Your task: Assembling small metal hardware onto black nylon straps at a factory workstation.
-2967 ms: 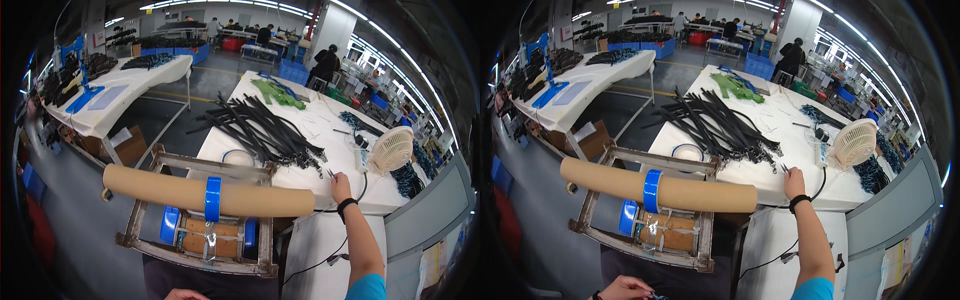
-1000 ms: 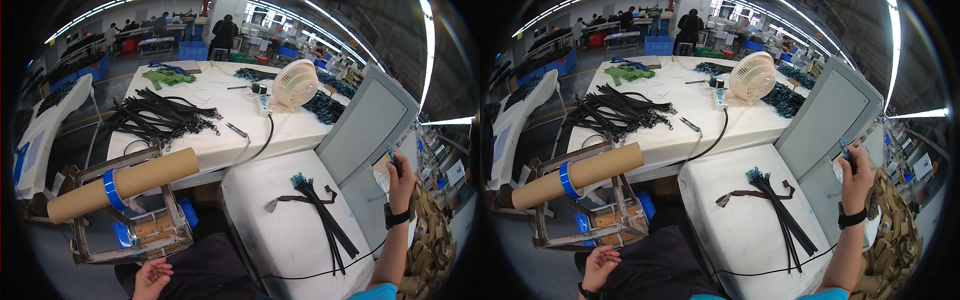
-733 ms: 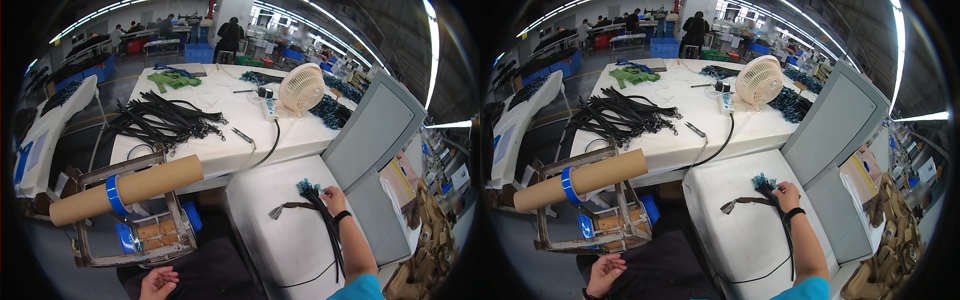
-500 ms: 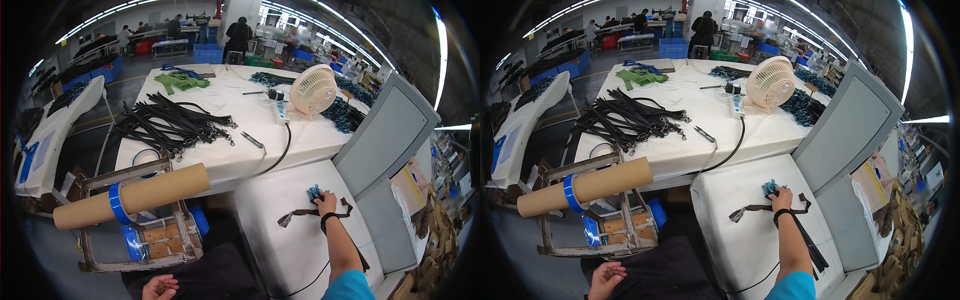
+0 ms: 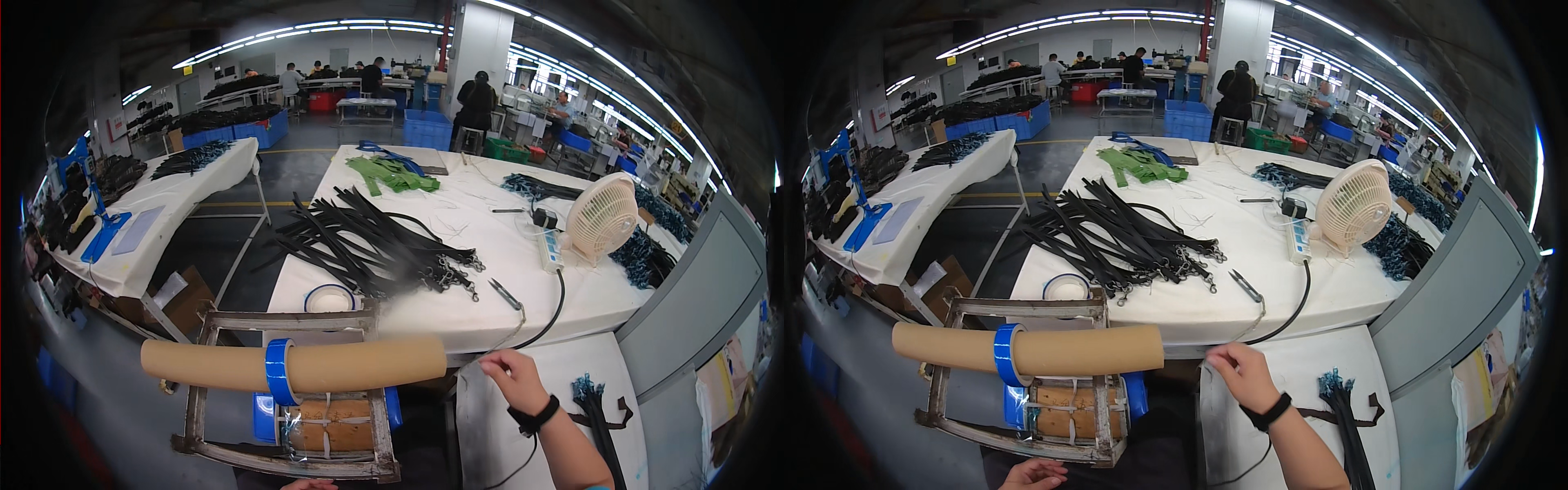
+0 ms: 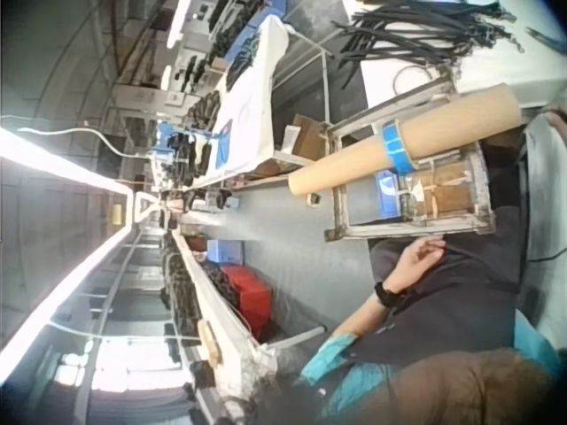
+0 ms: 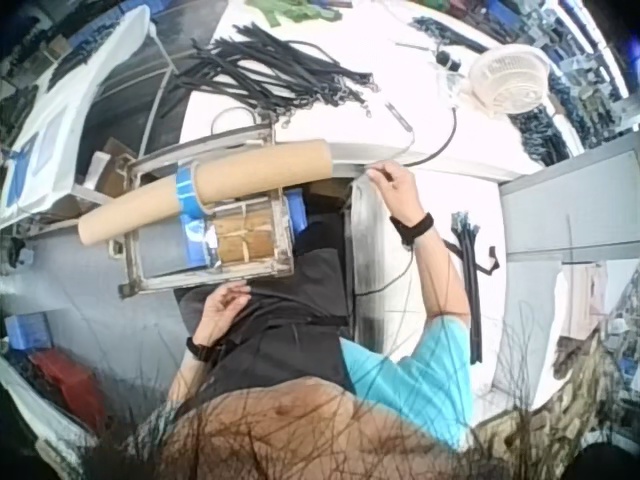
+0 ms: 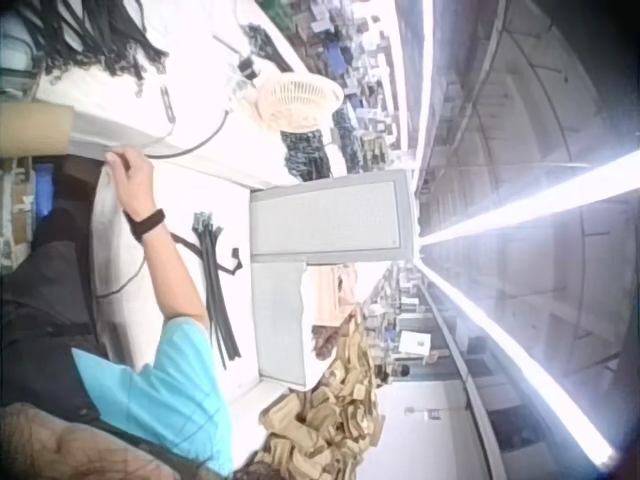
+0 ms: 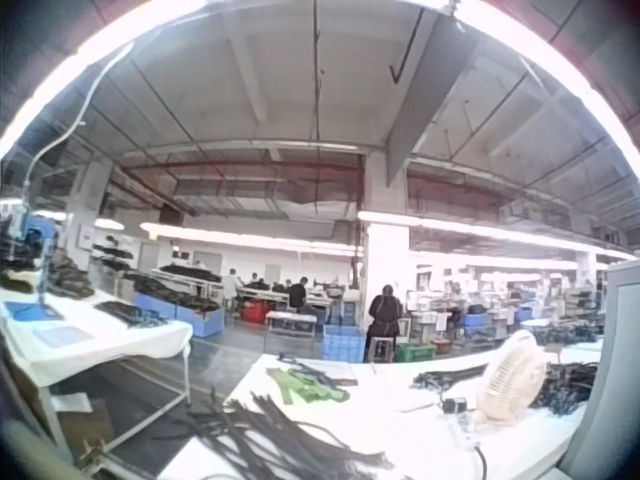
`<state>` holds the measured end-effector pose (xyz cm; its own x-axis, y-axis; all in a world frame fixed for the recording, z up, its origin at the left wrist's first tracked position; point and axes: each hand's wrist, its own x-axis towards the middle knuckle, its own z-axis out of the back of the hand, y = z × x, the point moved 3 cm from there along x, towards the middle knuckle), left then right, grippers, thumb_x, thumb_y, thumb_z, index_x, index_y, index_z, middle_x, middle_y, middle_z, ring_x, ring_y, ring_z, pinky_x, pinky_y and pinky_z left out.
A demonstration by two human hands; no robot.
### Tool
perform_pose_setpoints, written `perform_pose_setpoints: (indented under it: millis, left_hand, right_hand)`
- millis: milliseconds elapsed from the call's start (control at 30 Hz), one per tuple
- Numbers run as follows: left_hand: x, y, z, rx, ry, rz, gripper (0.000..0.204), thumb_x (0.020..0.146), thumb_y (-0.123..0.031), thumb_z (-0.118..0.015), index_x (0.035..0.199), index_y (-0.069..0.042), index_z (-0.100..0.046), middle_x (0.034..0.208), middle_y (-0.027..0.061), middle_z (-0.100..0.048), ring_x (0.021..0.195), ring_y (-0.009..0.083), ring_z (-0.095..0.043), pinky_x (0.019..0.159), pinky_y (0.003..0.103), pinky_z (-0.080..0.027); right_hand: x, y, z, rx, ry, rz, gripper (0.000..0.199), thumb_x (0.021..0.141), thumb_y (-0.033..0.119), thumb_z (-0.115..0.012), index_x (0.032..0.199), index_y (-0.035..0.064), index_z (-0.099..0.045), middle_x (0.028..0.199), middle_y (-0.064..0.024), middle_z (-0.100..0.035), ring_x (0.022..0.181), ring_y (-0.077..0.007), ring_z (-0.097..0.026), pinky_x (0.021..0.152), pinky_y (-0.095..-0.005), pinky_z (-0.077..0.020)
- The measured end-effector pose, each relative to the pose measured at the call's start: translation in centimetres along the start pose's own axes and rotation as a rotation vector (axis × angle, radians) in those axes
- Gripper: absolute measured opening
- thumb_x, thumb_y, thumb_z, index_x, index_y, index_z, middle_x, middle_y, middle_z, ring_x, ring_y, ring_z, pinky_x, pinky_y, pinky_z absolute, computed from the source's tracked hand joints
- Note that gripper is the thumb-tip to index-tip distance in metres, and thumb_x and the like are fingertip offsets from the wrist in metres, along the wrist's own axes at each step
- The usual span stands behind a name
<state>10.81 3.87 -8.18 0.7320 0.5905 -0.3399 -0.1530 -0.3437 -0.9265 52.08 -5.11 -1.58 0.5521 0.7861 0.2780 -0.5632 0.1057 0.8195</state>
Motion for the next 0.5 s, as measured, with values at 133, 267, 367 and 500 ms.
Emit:
perform_pose_setpoints:
  millis: [133,267,367,500]
  left_hand:
    - [0.2,0.5,0.7,-0.035,-0.053,0.018,0.030,0.088,-0.001,-0.059,0.118,-0.003,-0.055,0.105,0.0050,-0.063,0.094,0.0113,-0.059,0.083,0.024,-0.048]
    - [-0.4,1.4,2.0,-0.056,-0.111,0.028,0.029,0.088,-0.001,-0.059,0.118,-0.004,-0.055,0.105,0.0046,-0.063,0.093,0.0112,-0.059,0.083,0.023,-0.048]
    - [-1.4,1.4,2.6,-0.062,-0.175,-0.020,0.029,0.089,-0.002,-0.059,0.117,-0.004,-0.055,0.105,0.0052,-0.063,0.094,0.0113,-0.059,0.083,0.024,-0.048]
    - [-0.3,1.6,2.5,-0.035,-0.059,-0.054,0.026,0.090,-0.007,-0.059,0.115,-0.001,-0.055,0.104,0.0064,-0.063,0.094,0.0112,-0.058,0.083,0.025,-0.048]
  right_hand:
    - [9.9,0.4,-3.7,-0.101,-0.023,0.164,0.014,0.082,0.012,-0.065,0.091,0.0011,-0.066,0.072,-0.0108,-0.060,0.062,-0.0198,-0.055,0.059,-0.0289,-0.0453]
    - [17.2,-0.5,-7.2,-0.330,-0.146,0.244,0.013,0.078,0.012,-0.066,0.086,0.0009,-0.066,0.077,-0.0135,-0.060,0.071,-0.0284,-0.058,0.067,-0.0374,-0.0470]
    - [19.6,-2.3,-9.3,-0.368,-0.062,0.129,0.024,0.073,0.022,-0.073,0.083,0.0014,-0.067,0.077,-0.0144,-0.060,0.077,-0.0314,-0.058,0.070,-0.0407,-0.0467]
    - [19.8,-4.0,-7.9,-0.584,-0.181,0.180,0.026,0.066,0.020,-0.079,0.076,0.0019,-0.062,0.072,-0.0134,-0.058,0.069,-0.0302,-0.058,0.063,-0.0400,-0.0457]
